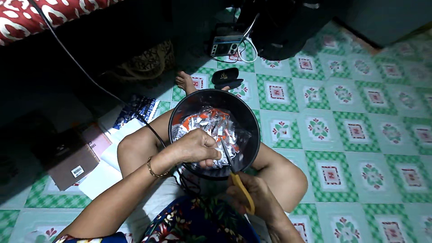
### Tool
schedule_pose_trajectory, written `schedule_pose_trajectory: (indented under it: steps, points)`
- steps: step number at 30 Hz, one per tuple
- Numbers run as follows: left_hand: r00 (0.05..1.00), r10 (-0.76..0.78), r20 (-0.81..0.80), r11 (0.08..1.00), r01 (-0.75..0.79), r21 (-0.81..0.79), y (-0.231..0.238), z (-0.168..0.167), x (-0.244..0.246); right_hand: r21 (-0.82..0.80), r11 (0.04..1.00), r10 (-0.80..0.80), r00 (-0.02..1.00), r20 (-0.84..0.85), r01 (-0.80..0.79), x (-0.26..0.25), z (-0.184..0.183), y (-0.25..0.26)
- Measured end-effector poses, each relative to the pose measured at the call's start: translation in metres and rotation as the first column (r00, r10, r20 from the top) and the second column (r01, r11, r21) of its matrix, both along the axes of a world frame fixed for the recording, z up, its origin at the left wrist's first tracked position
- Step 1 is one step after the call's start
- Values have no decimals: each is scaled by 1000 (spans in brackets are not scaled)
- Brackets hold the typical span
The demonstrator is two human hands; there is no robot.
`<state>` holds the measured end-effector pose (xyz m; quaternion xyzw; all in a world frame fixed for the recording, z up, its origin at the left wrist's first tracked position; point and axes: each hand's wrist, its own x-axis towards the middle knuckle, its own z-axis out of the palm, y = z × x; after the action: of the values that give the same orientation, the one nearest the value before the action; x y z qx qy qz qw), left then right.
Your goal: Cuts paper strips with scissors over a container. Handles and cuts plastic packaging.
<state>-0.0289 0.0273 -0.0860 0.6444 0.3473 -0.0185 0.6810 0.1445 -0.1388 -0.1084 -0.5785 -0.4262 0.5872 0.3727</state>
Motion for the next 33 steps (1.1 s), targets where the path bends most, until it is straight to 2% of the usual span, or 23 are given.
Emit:
schedule_pose_trajectory:
  steps: [2,3,5,7,9,11,13,15,20,24,26,28,33]
  points:
    - [999,-30,-36,950,40,309,2,2,-7,-16,1000,18,1000,-3,-18,5,2,0]
    - [998,-12,-57,875,38,483,5,4,-12,-23,999,41,999,3,-41,10,2,-1]
    - [987,68,-143,665,62,744,16,5,-21,-18,996,92,995,25,-91,20,1,-5]
    - [954,123,-275,573,158,804,25,9,-23,20,992,119,989,90,-122,32,-3,-9]
    - [935,152,-320,482,212,850,24,5,-21,31,989,136,979,150,-142,42,-8,-13]
    - [958,50,-283,360,247,900,19,-3,-20,-8,990,141,972,186,-142,48,-9,-14]
    - [949,-153,-275,275,308,911,18,-12,-15,-47,991,131,976,176,-124,51,-9,-15]
    - [904,-275,-328,281,402,871,19,-18,-1,-63,992,117,980,163,-108,51,-10,-16]
    - [733,-290,-615,361,679,639,22,-18,42,-15,997,73,990,119,-72,52,-15,-20]
    - [592,-327,-737,308,804,509,23,-19,57,19,999,41,996,76,-42,55,-20,-24]
    - [566,-337,-752,306,821,481,23,-20,56,4,1000,31,998,54,-31,57,-22,-25]
    - [563,-346,-750,345,820,457,25,-18,54,-12,1000,24,999,34,-23,58,-21,-24]
    - [643,-377,-667,478,752,455,35,-11,41,-4,999,38,999,14,-38,54,-20,-25]
